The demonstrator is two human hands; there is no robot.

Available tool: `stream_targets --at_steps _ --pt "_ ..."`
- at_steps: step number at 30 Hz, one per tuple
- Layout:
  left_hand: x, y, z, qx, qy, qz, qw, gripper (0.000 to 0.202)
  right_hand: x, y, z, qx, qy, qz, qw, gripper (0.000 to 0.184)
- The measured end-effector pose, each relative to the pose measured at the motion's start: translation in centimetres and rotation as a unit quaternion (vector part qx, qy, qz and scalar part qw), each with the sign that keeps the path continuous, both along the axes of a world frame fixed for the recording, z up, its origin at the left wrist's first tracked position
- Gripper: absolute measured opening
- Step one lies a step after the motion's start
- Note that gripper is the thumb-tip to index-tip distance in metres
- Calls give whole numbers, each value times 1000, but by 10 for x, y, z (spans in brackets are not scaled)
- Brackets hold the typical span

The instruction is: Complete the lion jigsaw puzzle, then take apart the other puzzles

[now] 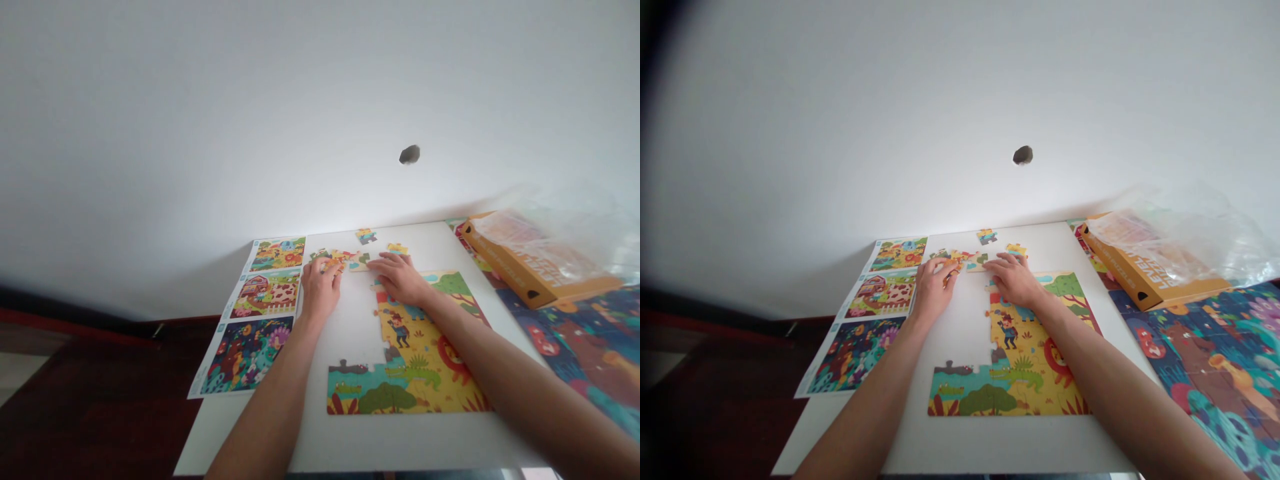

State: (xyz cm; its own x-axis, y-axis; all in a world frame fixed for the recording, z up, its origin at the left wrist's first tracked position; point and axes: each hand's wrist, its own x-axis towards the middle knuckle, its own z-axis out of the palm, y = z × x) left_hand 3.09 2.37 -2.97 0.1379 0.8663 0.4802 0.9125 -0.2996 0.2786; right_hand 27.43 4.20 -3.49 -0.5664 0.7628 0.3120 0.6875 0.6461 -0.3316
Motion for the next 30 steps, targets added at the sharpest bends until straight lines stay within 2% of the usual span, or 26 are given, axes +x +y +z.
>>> stream_targets --at_steps 5,8,13,18,21,23,28,30 --pt "16 -10 7 -47 65 -106 991 33 0 0 1 7 43 47 998 47" --pt "22 -12 5 -74 87 -132 985 38 1 0 1 7 66 4 998 48" --pt "17 -10 7 -78 48 -108 990 25 6 4 -3 0 63 -79 995 43" --pt "14 -8 2 -61 30 -56 996 45 8 5 -2 -1 55 -92 994 38" --pt "16 -8 -3 -60 24 -43 997 34 8 4 -3 0 55 -98 994 37" --pt "17 -8 -3 -61 20 -49 997 30 8 5 -4 1 57 -101 993 37" --pt "10 -9 1 -70 3 -110 991 58 9 7 -8 2 65 -105 992 37" --pt "8 -8 2 -72 -7 -127 989 54 9 7 -8 2 68 -106 992 37"
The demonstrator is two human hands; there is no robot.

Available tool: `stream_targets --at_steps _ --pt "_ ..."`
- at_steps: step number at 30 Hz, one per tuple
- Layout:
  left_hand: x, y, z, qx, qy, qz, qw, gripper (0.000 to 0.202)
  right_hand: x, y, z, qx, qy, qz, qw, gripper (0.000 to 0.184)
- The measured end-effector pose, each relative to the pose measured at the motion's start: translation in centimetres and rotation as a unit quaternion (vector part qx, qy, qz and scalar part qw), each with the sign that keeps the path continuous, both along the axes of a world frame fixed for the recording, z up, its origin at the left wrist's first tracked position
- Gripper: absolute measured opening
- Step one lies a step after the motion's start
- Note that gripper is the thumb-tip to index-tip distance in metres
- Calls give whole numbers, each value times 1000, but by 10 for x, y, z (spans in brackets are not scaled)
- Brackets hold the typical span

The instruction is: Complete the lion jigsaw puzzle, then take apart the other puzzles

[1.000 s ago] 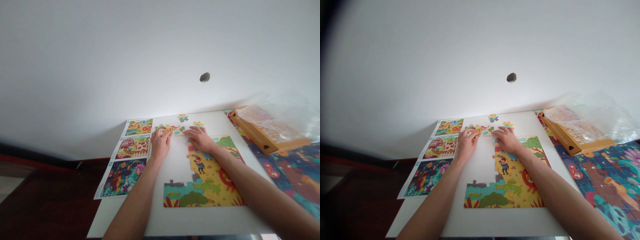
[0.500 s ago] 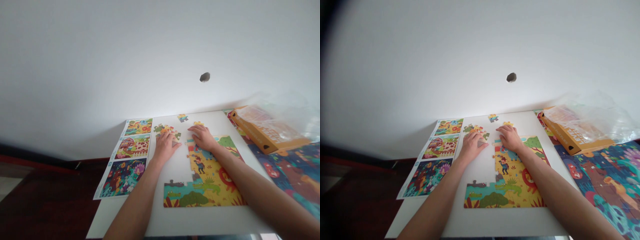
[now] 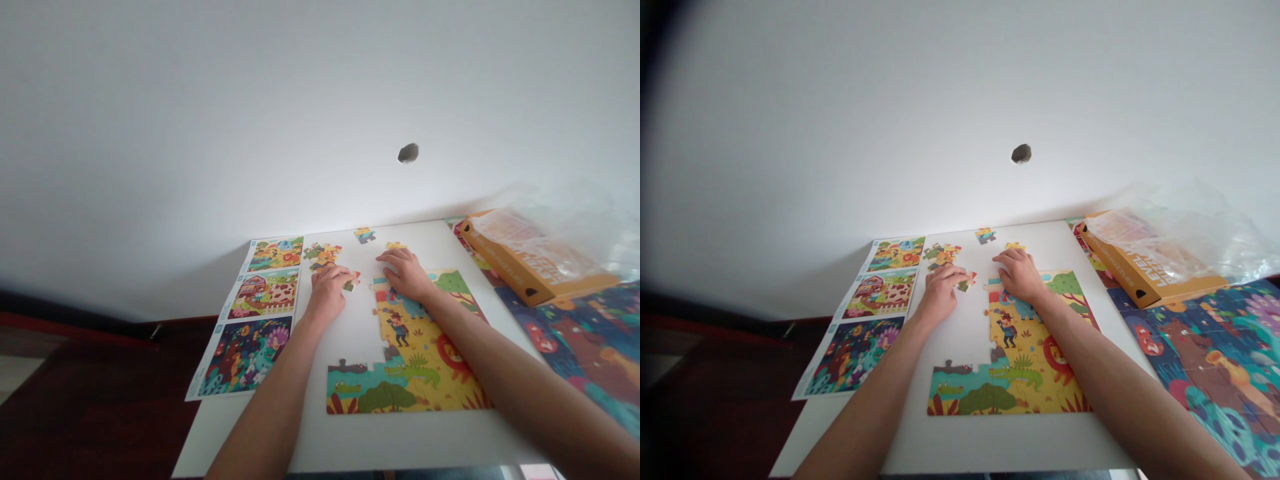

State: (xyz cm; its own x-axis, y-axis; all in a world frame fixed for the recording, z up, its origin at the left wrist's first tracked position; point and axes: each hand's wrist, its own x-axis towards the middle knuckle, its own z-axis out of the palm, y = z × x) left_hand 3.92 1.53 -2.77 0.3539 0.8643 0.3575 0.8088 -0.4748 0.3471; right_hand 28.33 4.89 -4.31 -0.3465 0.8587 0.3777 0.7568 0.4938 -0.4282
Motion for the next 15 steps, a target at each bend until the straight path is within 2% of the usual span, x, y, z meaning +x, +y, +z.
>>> stream_targets --at_steps 4,7,11,15 --pt "3 -1 2 14 -7 50 999 20 -1 0 1 1 3 -1 1000 36" --pt "8 -5 5 4 17 65 998 32 -1 1 0 6 6 -4 1000 35" --pt "6 -8 6 -15 23 13 1000 19 0 1 -1 4 4 -4 1000 36" --pt "-2 -6 4 -28 -2 -76 997 33 0 1 -2 1 4 -6 1000 35"
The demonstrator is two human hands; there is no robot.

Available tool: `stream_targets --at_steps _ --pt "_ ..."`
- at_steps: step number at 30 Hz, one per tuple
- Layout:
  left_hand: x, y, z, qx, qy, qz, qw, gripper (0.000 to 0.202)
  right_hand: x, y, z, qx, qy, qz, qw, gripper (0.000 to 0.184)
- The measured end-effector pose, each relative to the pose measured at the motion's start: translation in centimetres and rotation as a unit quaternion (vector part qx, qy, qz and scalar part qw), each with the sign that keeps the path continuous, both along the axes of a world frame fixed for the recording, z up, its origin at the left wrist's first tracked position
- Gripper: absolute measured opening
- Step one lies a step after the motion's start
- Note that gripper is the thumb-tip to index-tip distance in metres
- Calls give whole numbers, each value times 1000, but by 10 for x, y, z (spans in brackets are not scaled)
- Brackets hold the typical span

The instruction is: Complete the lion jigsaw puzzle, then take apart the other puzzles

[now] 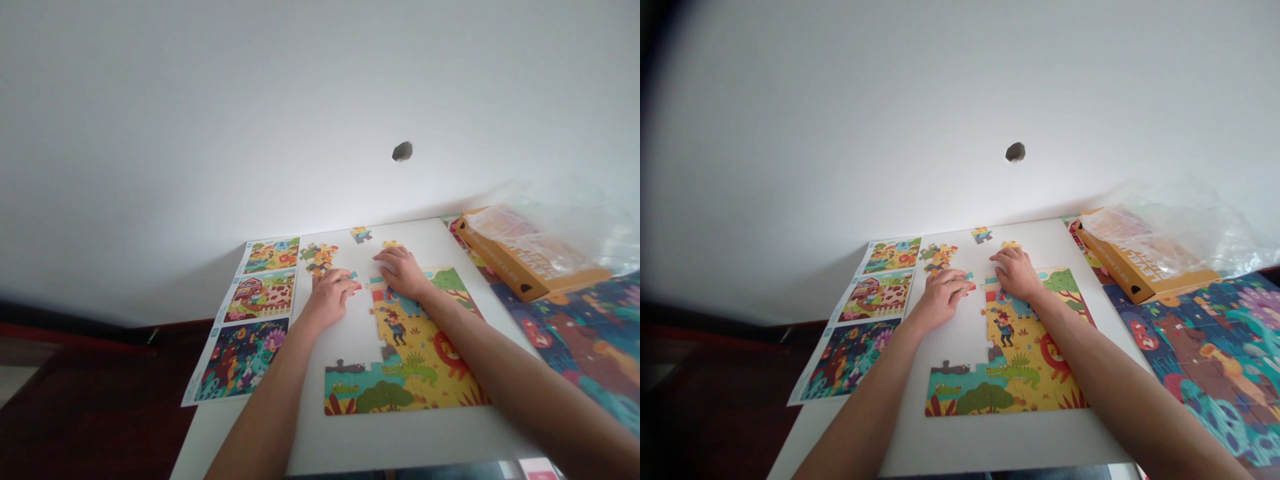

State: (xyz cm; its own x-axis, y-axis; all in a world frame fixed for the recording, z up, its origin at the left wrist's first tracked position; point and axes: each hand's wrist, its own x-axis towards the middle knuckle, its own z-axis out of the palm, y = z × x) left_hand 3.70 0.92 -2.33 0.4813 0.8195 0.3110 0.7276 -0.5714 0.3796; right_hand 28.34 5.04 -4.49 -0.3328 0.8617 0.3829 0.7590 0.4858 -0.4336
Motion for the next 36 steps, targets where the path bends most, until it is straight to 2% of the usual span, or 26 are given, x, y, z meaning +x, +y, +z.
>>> stream_targets --at_steps 5,8,14,20,32,36 --pt "-3 3 -2 -34 -55 -92 994 40 -1 0 0 1 4 -3 1000 34" --pt "-1 3 -3 -40 -85 -110 990 36 -1 0 -1 2 7 -6 1000 34" --pt "2 0 -1 -34 -88 -107 990 32 0 1 -2 5 6 -2 1000 34" --pt "5 -4 1 -6 -46 -56 997 15 0 2 -2 1 4 -1 1000 33" --pt "9 -2 -2 -27 -89 -53 994 36 -1 0 1 -1 3 -5 1000 31" --pt "6 0 -2 -19 -127 -64 990 36 -1 0 0 -3 -1 -6 1000 31"
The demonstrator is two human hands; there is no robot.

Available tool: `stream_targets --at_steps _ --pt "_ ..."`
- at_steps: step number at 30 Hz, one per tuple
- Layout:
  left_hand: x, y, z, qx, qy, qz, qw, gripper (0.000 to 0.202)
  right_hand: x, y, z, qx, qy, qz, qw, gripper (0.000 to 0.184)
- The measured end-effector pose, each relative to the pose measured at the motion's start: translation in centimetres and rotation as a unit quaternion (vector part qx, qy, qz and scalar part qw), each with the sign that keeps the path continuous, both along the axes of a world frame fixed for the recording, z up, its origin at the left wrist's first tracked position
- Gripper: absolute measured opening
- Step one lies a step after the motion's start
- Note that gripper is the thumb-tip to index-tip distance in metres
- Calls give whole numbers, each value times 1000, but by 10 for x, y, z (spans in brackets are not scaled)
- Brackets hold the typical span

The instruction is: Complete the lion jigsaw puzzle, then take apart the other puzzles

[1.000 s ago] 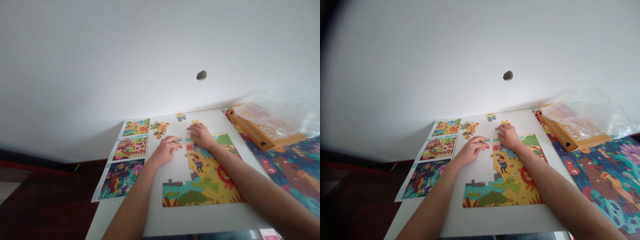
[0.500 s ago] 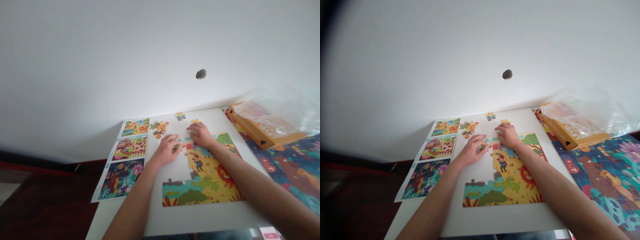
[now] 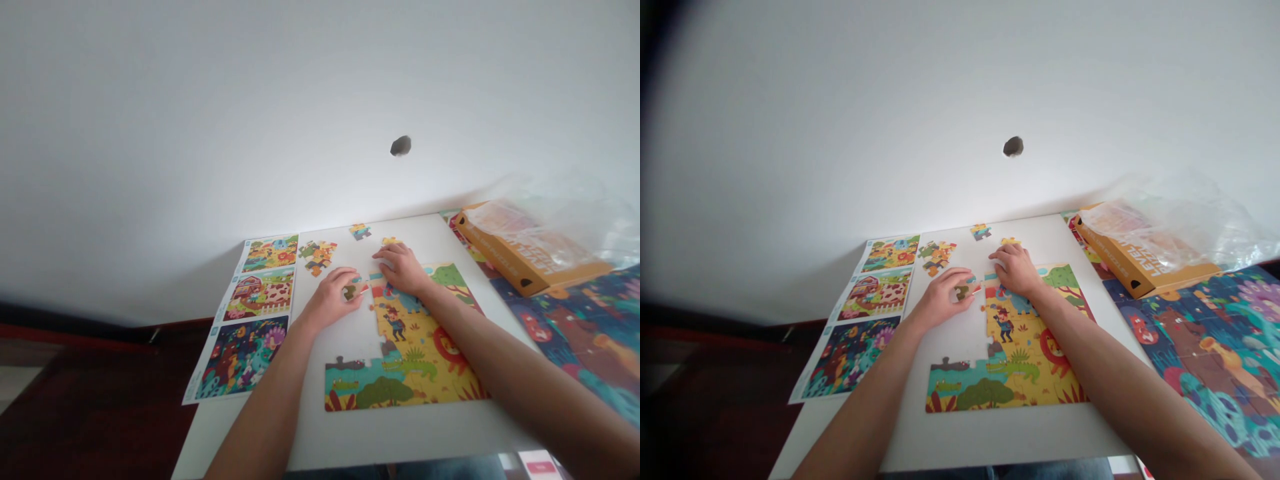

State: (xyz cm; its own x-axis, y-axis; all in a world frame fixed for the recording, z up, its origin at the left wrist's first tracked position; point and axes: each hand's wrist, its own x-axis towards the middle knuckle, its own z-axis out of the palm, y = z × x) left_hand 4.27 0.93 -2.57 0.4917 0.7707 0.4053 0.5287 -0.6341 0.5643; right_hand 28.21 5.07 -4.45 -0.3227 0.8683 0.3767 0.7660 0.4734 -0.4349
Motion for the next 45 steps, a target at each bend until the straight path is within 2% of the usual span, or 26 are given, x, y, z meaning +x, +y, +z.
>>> stream_targets --at_steps 5,11,16,19,21,23,32,39,45 --pt "2 3 -2 8 -30 -19 999 17 0 0 0 2 -2 -2 1000 32" --pt "8 6 -9 21 -6 -42 999 19 0 1 -2 5 3 -2 1000 31" --pt "7 3 -5 46 56 -16 997 18 1 2 -4 6 9 -2 1000 31" --pt "8 0 -2 22 77 -3 997 29 1 2 -4 6 9 -1 1000 31" --pt "9 0 -2 18 84 2 996 25 1 2 -4 8 11 -3 1000 31" --pt "9 0 -1 22 92 -4 996 23 1 2 -4 8 12 -5 1000 31" --pt "3 2 0 22 82 -43 995 41 0 1 -3 2 8 -3 1000 32" --pt "0 6 -8 13 48 -59 997 47 2 -1 1 12 27 45 999 29" --pt "0 6 -7 18 38 -76 996 45 1 -5 9 7 19 79 997 22"
